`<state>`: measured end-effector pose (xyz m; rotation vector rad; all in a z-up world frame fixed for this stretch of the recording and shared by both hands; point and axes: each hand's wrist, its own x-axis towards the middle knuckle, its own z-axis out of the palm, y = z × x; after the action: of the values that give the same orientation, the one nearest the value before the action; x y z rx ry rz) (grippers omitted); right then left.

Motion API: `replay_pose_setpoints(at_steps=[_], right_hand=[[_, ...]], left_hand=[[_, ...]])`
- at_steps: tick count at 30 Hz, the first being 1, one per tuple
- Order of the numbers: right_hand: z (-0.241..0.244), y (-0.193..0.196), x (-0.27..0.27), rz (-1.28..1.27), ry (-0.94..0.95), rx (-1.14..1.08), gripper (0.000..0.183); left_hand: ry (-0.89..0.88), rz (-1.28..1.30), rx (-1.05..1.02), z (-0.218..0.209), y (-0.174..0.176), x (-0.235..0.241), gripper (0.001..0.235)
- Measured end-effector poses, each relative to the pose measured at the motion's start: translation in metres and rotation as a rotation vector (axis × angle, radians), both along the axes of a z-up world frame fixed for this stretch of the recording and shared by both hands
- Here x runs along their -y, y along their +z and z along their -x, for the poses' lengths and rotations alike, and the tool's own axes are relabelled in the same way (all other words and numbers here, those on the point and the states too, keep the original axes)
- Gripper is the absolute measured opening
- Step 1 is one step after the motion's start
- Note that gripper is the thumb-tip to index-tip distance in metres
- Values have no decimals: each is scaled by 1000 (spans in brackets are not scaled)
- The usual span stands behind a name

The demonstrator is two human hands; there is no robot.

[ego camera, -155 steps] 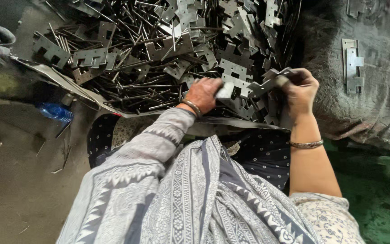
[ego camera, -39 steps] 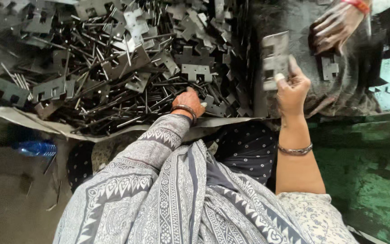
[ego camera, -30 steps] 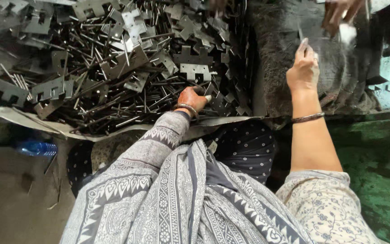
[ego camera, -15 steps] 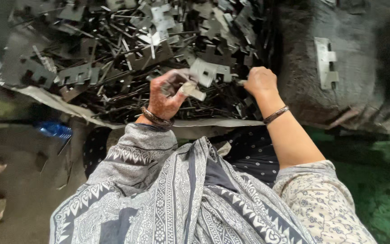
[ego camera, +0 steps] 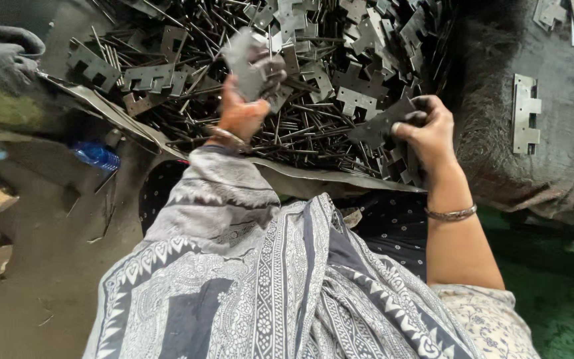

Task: The person picks through a large bin of metal hinges and thin rods by hand, moving them around and selecting specific pieces.

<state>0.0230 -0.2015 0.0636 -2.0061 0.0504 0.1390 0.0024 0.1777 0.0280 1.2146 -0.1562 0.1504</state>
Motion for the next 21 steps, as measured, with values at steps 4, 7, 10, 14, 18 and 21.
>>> replay_pose_setpoints(at_steps=[4, 7, 10, 14, 18, 21], right_hand=[[23, -15, 0, 252, 259, -13, 79], [37, -33, 2, 450, 422, -68, 48], [45, -39, 6, 559, 366, -74, 44], [49, -24, 13, 578, 273, -75, 52], [53, 5, 17, 17, -6, -312, 38], [62, 13, 2, -641, -187, -217, 36]], left_hand=[[-111, -971, -234, -4, -14, 47, 22], [-187, -1665, -23, -4, -32, 75, 16], [-244, -1735, -15, 2, -47, 90, 18], [-230, -1671, 88, 9, -49, 94, 16], [-91, -1102, 76, 9, -35, 88, 35], [-69, -19, -563, 5, -25, 82, 20]])
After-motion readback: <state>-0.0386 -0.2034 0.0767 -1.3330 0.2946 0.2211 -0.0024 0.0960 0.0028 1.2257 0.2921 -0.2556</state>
